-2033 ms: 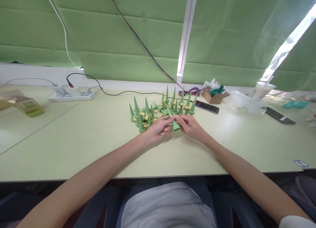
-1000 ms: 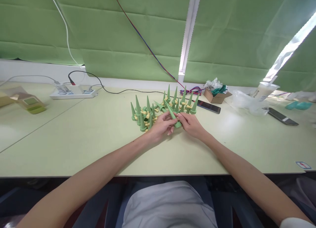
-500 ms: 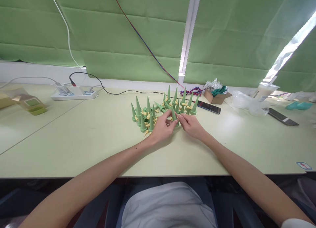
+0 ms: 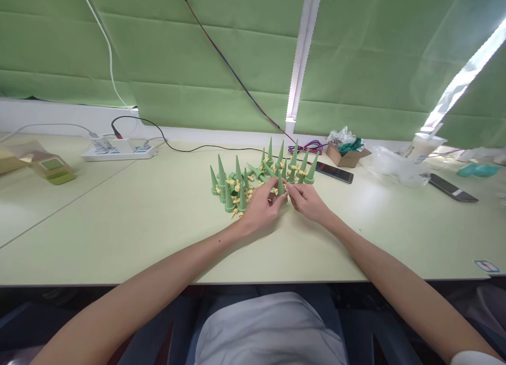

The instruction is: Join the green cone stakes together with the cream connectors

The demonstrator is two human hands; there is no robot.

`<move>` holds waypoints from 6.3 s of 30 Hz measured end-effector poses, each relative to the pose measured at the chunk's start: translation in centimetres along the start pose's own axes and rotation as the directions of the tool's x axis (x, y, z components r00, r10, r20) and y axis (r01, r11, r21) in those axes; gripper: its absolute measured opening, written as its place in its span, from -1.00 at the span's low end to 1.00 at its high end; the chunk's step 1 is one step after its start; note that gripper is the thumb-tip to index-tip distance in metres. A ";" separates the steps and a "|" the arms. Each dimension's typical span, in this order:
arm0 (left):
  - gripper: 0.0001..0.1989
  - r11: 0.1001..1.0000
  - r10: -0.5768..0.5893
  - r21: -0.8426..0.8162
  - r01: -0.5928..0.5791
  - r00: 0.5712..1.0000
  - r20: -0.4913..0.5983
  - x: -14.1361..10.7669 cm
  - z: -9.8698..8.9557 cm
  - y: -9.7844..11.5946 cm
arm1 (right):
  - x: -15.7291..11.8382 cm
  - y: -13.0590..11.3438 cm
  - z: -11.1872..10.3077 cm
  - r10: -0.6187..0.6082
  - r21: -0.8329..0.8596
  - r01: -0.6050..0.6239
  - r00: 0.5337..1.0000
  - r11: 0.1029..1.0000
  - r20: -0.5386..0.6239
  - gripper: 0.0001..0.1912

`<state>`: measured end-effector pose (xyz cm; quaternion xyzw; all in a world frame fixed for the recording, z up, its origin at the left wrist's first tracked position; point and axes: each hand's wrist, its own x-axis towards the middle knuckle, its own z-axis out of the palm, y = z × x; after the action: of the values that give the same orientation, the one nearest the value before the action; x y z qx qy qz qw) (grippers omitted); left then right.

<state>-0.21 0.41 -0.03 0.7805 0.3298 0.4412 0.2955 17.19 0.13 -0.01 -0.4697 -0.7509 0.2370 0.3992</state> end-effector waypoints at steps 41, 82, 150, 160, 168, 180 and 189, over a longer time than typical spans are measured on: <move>-0.92 1.000 -0.013 -0.021 0.014 0.999 0.037 -0.4 0.0 0.6 | 0.1 0.1 0.0 0.014 -0.052 -0.012 1.000 0.999 0.028 -0.56; -0.60 0.511 -0.559 -0.644 0.570 0.789 0.254 0.7 -0.8 1.2 | -0.3 0.2 -0.1 -0.102 0.057 0.100 0.994 0.993 0.032 -0.48; -0.77 0.620 -0.528 -0.519 0.588 0.802 0.279 0.6 -0.2 -0.2 | -0.6 -0.9 0.3 -0.164 -0.160 0.183 0.979 0.970 0.124 -0.54; -0.77 0.620 -0.542 -0.515 0.593 0.797 0.266 0.7 -0.3 0.2 | -0.6 -0.9 0.5 -0.154 -0.211 0.176 0.981 0.962 0.116 -0.54; -0.80 0.624 -0.565 -0.476 0.619 0.779 0.271 0.6 -0.5 0.7 | -0.6 -0.9 0.4 -0.141 -0.222 0.169 0.981 0.960 0.136 -0.55; -0.77 0.631 -0.573 -0.460 0.625 0.774 0.267 0.7 -0.5 0.7 | -0.6 -1.3 0.3 -0.141 -0.239 0.178 0.976 0.955 0.163 -0.54; -0.80 0.634 -0.580 -0.445 0.633 0.769 0.267 0.7 -0.5 0.8 | -0.7 -1.6 0.1 -0.127 -0.245 0.173 0.973 0.954 0.192 -0.55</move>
<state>-0.17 0.53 1.17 0.5371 0.4284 0.3477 0.6380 16.47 -1.16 0.84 -0.4370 -0.8410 0.1453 0.2839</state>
